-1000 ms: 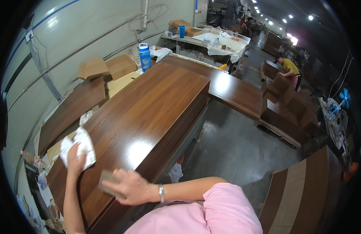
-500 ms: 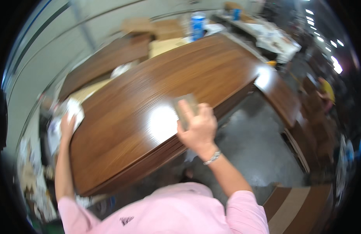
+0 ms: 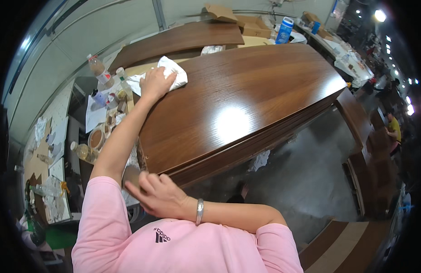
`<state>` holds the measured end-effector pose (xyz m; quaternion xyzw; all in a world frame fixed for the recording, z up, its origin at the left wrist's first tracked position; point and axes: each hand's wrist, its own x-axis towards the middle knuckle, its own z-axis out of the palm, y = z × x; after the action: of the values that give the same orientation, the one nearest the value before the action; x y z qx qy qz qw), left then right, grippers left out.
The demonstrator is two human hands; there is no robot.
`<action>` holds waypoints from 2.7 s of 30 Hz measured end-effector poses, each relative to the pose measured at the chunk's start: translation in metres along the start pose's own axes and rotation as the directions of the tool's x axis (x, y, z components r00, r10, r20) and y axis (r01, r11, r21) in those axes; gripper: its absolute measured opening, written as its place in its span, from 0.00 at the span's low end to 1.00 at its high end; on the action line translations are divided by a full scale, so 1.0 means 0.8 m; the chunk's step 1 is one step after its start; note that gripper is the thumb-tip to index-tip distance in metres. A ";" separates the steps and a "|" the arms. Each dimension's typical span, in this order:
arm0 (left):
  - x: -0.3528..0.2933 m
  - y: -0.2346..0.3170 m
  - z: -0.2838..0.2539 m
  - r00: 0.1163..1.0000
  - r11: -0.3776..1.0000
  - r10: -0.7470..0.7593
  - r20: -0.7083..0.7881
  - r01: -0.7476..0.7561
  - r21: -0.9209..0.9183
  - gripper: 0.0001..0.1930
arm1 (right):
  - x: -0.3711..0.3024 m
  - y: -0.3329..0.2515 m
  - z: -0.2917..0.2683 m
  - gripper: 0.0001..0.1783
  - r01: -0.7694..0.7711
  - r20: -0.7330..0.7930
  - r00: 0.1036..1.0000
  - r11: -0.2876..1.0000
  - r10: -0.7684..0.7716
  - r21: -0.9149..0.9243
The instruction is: The person sands the edges and surface of a wooden furniture panel using a sanding block while holding a white cloth in the other hand to wipe away dust.
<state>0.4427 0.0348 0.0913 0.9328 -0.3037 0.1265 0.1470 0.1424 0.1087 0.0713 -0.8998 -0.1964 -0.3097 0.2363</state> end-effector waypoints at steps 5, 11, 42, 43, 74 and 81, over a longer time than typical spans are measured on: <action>-0.005 -0.013 -0.006 0.983 0.973 0.175 0.056 -0.164 -0.160 0.35 | -0.002 -0.009 -0.040 0.39 -0.125 -0.026 0.992 0.992 0.125 -0.024; -0.092 0.021 -0.083 0.846 0.611 0.517 -0.132 -0.472 -0.636 0.36 | 0.017 0.053 -0.118 0.39 -0.450 -0.451 0.714 0.844 0.536 0.291; -0.425 -0.282 0.028 0.925 0.909 -0.375 -0.060 0.353 -0.223 0.14 | 0.106 0.238 -0.056 0.24 -0.361 0.085 0.899 0.836 0.430 -0.414; -0.428 -0.284 0.030 0.928 0.923 -0.363 -0.086 0.345 -0.172 0.14 | 0.107 0.237 -0.057 0.24 -0.362 0.077 0.902 0.840 0.425 -0.405; -0.126 -0.168 -0.021 0.912 0.753 0.130 -0.389 -0.346 -0.559 0.18 | 0.082 0.202 -0.082 0.27 -0.380 0.116 0.885 0.842 0.452 -0.382; -0.003 -0.223 -0.006 0.919 0.907 0.063 -0.389 -0.215 -0.362 0.15 | 0.084 0.203 -0.081 0.26 -0.404 0.107 0.880 0.848 0.462 -0.343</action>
<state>0.5475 0.1753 0.0596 0.8184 -0.3567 0.2452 0.3779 0.2424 -0.0448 0.1108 -0.9713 0.0423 -0.1900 0.1365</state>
